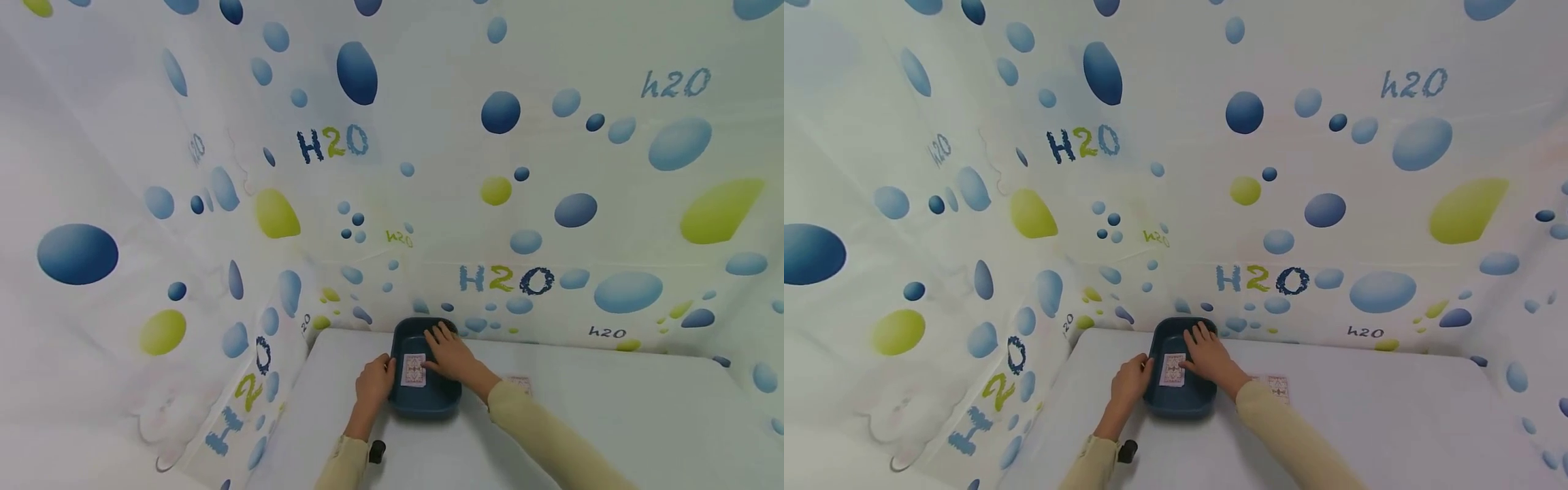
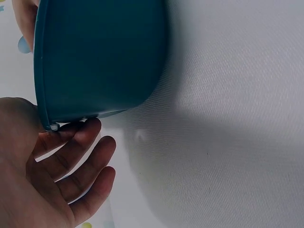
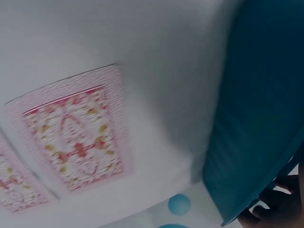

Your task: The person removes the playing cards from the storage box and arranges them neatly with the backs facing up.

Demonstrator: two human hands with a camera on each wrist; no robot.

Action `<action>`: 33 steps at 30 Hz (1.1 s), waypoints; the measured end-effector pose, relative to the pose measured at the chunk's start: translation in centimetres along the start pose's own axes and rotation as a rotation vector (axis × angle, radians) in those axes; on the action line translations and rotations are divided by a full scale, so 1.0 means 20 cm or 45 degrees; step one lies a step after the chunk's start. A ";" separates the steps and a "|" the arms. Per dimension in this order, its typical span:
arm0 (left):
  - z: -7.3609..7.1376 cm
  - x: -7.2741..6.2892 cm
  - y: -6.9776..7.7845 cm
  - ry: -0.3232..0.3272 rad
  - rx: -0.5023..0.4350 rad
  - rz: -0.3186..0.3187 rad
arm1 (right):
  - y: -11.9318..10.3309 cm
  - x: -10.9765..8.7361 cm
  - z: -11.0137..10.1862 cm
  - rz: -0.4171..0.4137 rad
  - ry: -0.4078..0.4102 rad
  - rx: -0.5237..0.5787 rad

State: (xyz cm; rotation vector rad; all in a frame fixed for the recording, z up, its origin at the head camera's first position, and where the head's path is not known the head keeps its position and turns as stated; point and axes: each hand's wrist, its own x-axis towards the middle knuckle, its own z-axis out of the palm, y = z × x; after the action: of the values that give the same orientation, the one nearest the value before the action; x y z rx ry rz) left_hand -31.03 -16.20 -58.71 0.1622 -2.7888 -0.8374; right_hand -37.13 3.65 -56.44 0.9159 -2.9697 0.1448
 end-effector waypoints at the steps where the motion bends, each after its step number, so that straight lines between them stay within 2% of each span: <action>1: 0.01 0.00 0.01 0.001 -0.002 0.005 | -0.01 0.01 0.01 0.014 -0.030 0.004; 5: 0.04 0.00 0.03 0.009 0.006 0.002 | -0.04 0.04 0.05 0.064 -0.133 0.069; 11: 0.04 0.00 0.06 -0.026 -0.025 -0.001 | -0.05 0.05 0.10 0.167 -0.205 0.139; 18: 0.03 -0.01 0.07 -0.031 -0.018 -0.026 | -0.05 0.06 0.10 0.235 -0.139 0.262; 25: 0.00 0.01 0.06 -0.030 -0.005 -0.033 | -0.07 0.07 0.10 0.223 -0.017 0.368; 33: -0.01 0.01 0.02 -0.027 -0.001 -0.042 | -0.09 0.08 0.12 0.164 0.019 0.684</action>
State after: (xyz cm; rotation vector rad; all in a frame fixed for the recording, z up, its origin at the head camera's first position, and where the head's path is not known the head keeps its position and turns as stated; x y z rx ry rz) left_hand -31.14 -16.06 -58.39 0.2007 -2.8128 -0.8528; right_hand -37.45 1.04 -58.55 0.7387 -3.0197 0.9829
